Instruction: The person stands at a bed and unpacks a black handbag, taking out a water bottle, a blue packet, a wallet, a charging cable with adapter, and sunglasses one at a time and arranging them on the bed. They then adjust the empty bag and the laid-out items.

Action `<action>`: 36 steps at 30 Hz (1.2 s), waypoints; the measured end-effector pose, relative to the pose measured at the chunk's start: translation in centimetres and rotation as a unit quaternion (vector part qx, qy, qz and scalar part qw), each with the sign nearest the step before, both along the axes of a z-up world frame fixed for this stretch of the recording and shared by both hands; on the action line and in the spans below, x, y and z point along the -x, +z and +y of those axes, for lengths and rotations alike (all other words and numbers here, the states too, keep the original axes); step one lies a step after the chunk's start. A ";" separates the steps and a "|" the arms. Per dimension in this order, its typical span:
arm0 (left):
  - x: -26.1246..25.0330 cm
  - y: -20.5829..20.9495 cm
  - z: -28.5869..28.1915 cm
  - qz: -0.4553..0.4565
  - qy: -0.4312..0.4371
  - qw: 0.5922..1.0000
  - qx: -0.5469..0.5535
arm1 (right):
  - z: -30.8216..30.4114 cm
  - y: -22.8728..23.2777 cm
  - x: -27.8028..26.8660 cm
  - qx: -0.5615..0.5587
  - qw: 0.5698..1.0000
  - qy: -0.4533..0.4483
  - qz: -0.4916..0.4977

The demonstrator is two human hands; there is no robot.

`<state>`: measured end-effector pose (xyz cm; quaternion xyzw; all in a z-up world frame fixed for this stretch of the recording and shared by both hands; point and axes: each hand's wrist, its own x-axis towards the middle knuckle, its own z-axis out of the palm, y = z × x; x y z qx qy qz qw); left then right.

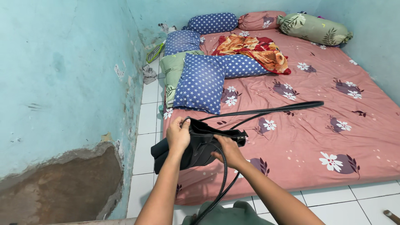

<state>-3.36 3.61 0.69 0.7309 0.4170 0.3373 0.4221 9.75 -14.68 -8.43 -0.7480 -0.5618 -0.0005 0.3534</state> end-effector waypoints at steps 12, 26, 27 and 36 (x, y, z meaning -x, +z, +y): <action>5.1 1.0 1.8 0.022 -0.121 0.992 0.019 | 0.5 7.1 -3.1 -0.071 0.976 0.039 -0.205; 6.3 -4.2 5.3 0.353 -0.273 0.895 -0.007 | 0.4 10.3 -2.0 0.007 0.966 0.219 -0.135; 5.9 -5.5 5.8 0.370 -0.298 0.880 -0.007 | 0.1 10.3 -1.7 0.005 0.966 0.225 -0.127; -0.1 -8.3 5.4 0.576 -0.327 0.749 -0.001 | -1.5 10.6 0.0 -0.021 0.969 0.218 -0.112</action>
